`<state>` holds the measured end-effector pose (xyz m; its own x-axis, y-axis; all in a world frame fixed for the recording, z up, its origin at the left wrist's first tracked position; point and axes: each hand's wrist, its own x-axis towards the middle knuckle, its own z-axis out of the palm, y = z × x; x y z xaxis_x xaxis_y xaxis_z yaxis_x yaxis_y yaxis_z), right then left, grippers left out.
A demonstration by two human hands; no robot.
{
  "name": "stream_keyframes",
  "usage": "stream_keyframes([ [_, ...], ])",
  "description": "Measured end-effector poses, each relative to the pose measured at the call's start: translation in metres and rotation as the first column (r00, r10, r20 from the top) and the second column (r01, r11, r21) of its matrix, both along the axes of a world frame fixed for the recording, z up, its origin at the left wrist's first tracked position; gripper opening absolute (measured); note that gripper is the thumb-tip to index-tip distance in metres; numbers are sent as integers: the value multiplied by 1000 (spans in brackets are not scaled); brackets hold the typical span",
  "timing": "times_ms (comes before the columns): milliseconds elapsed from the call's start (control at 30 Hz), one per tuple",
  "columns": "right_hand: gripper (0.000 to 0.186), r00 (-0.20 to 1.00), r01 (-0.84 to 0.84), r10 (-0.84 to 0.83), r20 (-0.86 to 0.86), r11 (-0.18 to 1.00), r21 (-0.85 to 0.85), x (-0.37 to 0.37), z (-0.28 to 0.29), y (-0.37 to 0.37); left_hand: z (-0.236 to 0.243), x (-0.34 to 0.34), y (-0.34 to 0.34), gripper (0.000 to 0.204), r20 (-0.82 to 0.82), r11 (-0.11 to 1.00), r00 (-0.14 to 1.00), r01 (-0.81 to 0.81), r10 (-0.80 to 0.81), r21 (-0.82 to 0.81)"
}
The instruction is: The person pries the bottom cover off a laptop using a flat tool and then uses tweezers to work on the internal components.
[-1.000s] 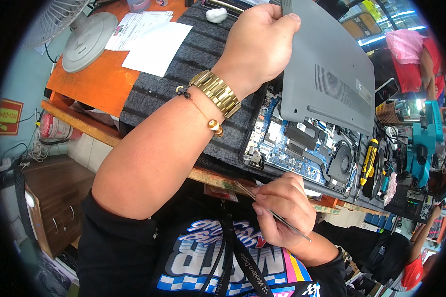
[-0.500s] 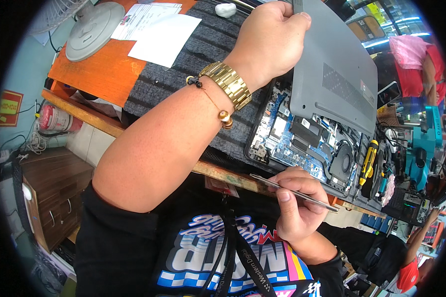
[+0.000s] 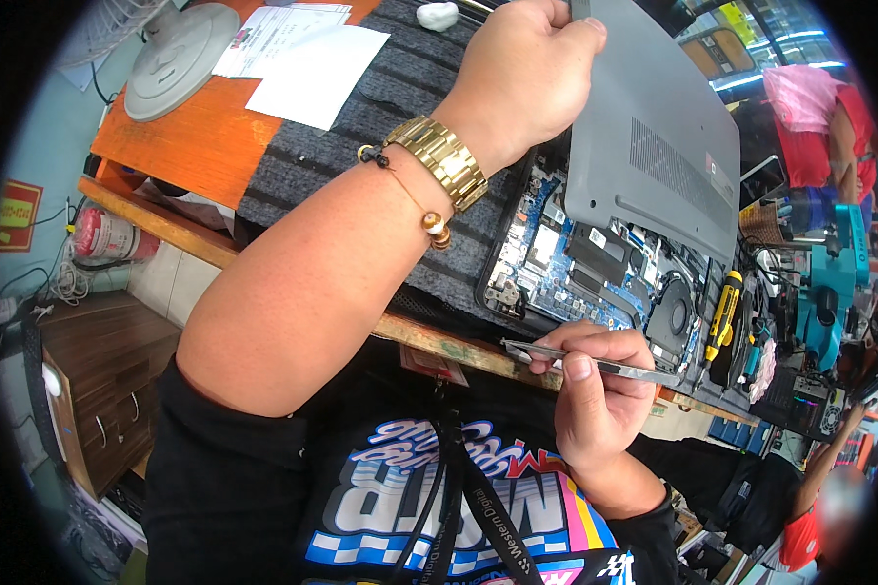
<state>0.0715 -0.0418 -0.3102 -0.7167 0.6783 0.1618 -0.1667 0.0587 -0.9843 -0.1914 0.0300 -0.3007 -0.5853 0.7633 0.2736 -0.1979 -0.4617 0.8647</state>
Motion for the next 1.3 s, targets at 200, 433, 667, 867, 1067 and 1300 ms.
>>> stream_keyframes([
  [200,13,974,-210,160,161,904,371,0,7,12,-4,-1,3,25,1,999,1000,30,-30,21],
  [433,21,943,-328,245,224,793,514,-9,15,19,-3,-2,-3,26,13,998,998,55,-56,20],
  [667,21,989,-141,107,98,858,493,-6,5,16,9,2,-10,28,-52,999,999,-6,3,-53],
  [867,25,998,2,-25,62,935,354,-4,-3,17,7,1,-8,28,-68,994,997,-34,27,-108],
  [1067,25,992,62,-94,81,943,327,-13,-2,14,0,-2,-6,26,-125,999,991,-49,46,-20],
  [1300,25,986,25,-95,138,900,436,-20,0,15,1,-1,-4,24,-19,1000,1000,12,-12,-13],
])
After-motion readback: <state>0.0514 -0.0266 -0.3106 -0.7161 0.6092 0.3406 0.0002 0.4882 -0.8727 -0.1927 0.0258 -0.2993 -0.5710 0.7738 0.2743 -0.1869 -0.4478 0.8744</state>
